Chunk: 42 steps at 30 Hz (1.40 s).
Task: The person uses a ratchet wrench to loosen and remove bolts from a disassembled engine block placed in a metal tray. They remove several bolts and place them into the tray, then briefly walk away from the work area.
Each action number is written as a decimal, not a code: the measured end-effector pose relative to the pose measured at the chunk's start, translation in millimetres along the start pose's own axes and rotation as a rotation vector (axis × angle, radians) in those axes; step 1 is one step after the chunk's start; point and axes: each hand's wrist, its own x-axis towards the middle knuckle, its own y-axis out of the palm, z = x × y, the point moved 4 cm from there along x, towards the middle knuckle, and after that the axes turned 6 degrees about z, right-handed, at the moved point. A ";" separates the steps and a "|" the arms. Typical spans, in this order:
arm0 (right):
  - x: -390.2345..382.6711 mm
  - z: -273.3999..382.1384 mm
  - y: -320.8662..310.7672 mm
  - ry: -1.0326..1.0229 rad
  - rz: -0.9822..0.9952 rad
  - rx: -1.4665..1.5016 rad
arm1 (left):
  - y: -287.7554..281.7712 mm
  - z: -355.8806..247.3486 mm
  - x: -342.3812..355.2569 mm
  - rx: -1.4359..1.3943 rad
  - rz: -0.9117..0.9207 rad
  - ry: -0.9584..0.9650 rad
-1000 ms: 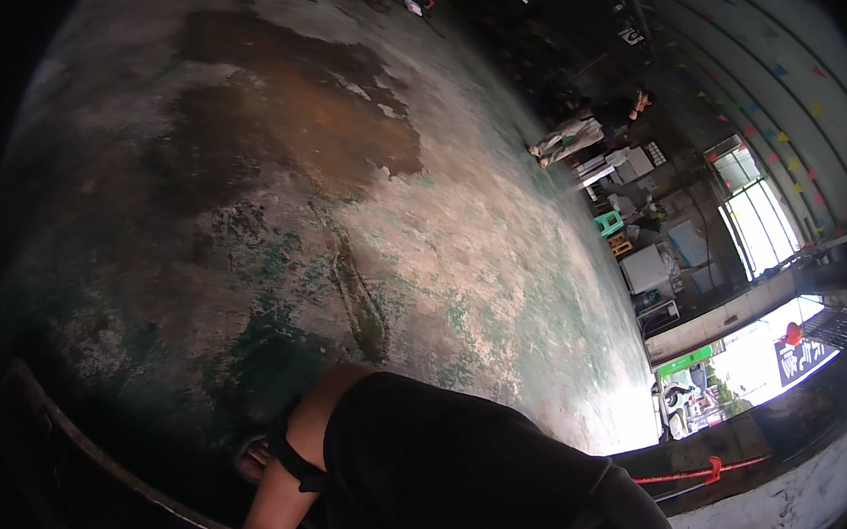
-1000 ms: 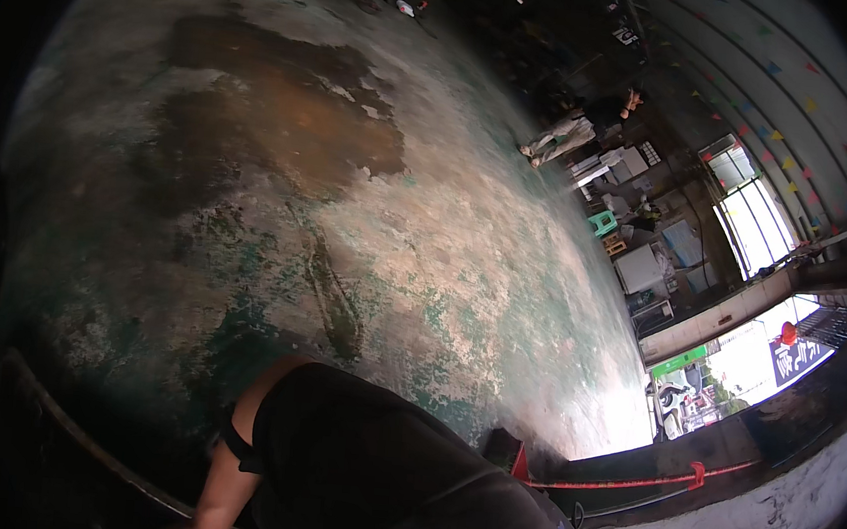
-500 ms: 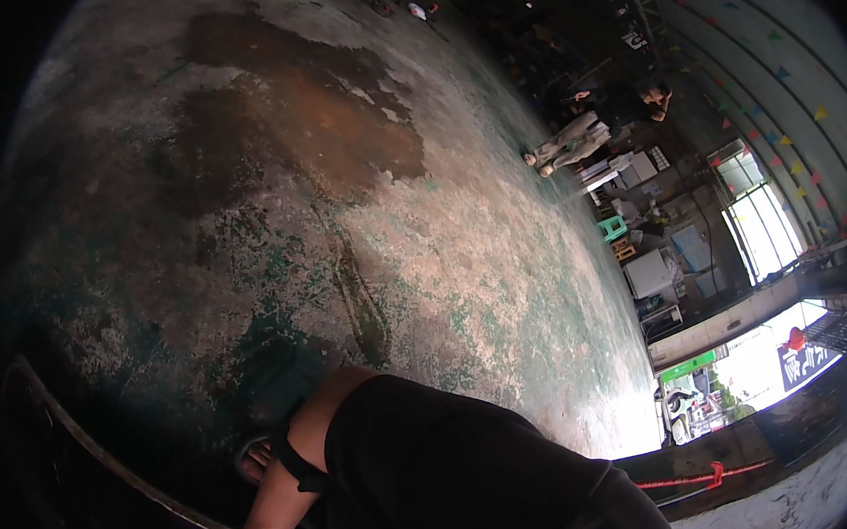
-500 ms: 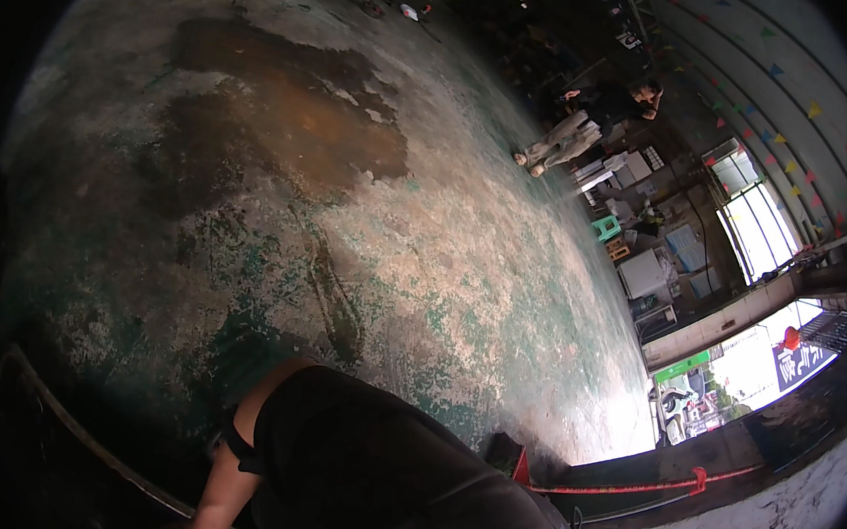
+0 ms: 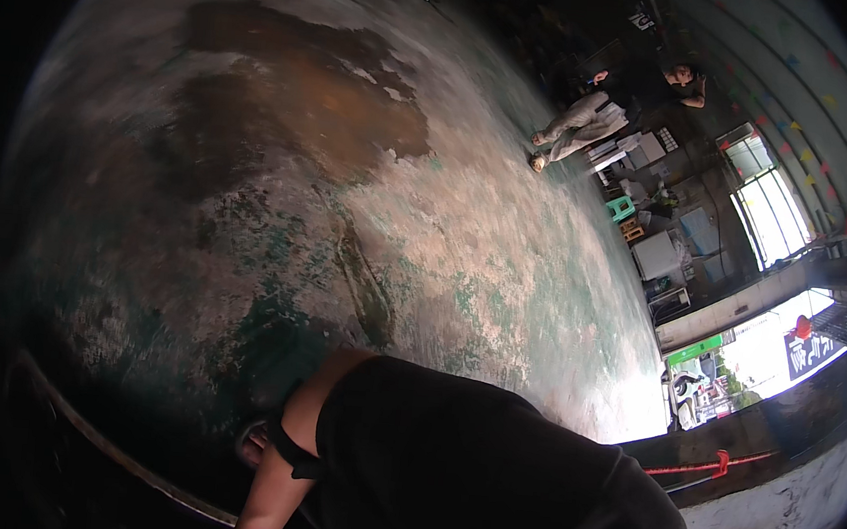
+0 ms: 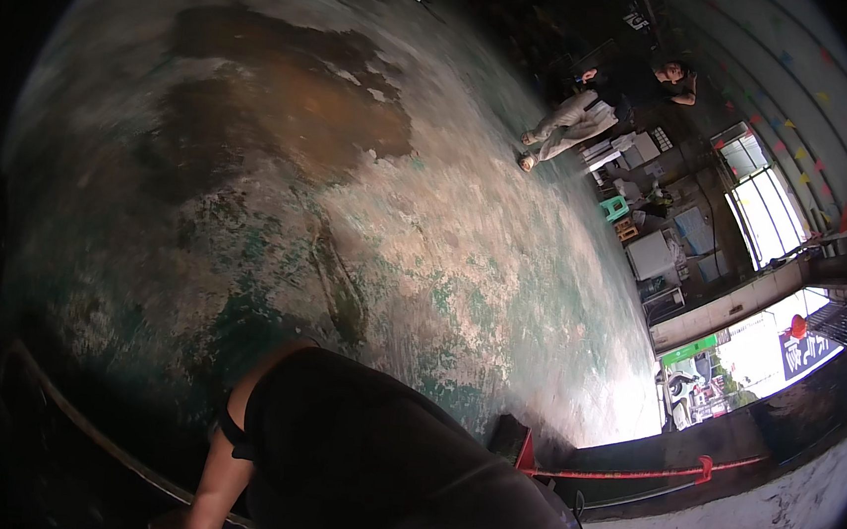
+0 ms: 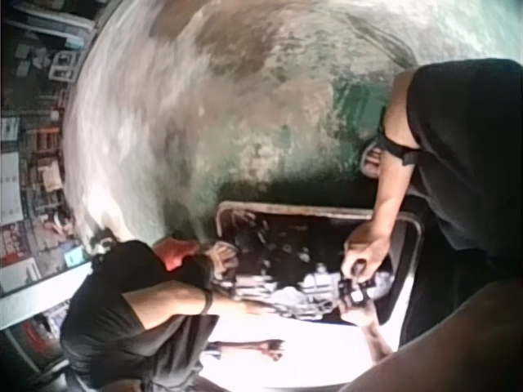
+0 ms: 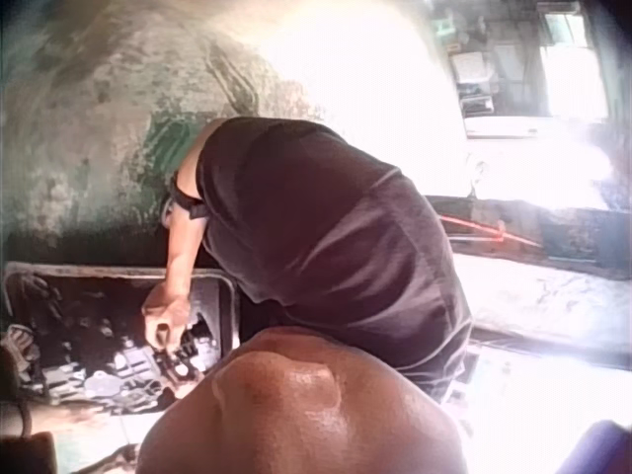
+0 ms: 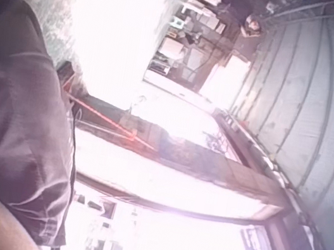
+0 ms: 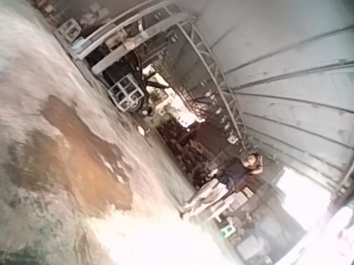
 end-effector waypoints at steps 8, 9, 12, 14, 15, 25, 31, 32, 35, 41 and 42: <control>13.4 -9.9 4.2 -0.092 0.003 0.010 | -2.4 -1.6 -1.4 0.119 -0.004 0.093; 14.5 -11.3 5.0 -0.095 0.006 0.005 | 0.3 0.4 -4.9 0.143 -0.003 0.092; 15.1 -14.4 6.7 -0.102 0.017 0.007 | 17.1 20.0 -19.5 0.039 0.030 -0.032; 14.4 -14.5 6.6 -0.109 0.030 0.007 | 31.6 34.8 -28.7 -0.118 -0.036 -0.058; 14.6 -13.0 5.6 -0.113 0.042 0.007 | 38.3 41.7 -32.2 -0.198 -0.073 -0.070; -20.9 13.9 -13.9 -0.060 0.286 0.156 | 25.1 -14.0 -44.0 -0.012 0.147 0.035; -69.2 -3.8 -56.3 0.276 0.511 0.038 | 9.6 -79.6 -29.7 -0.333 0.424 0.003; -69.2 -6.0 -59.6 0.233 0.521 -0.207 | 13.0 -87.3 -28.4 -0.376 0.469 0.016; -59.2 -15.7 -58.4 0.141 0.462 -0.569 | 35.5 -100.4 -38.0 -0.395 0.643 0.003; -35.1 -62.6 -17.7 -0.248 0.494 -0.777 | 82.6 -103.8 -75.2 -0.345 0.535 -0.087; -27.4 -71.7 -3.8 -0.362 0.448 -0.774 | 84.6 -102.3 -77.1 -0.331 0.487 -0.095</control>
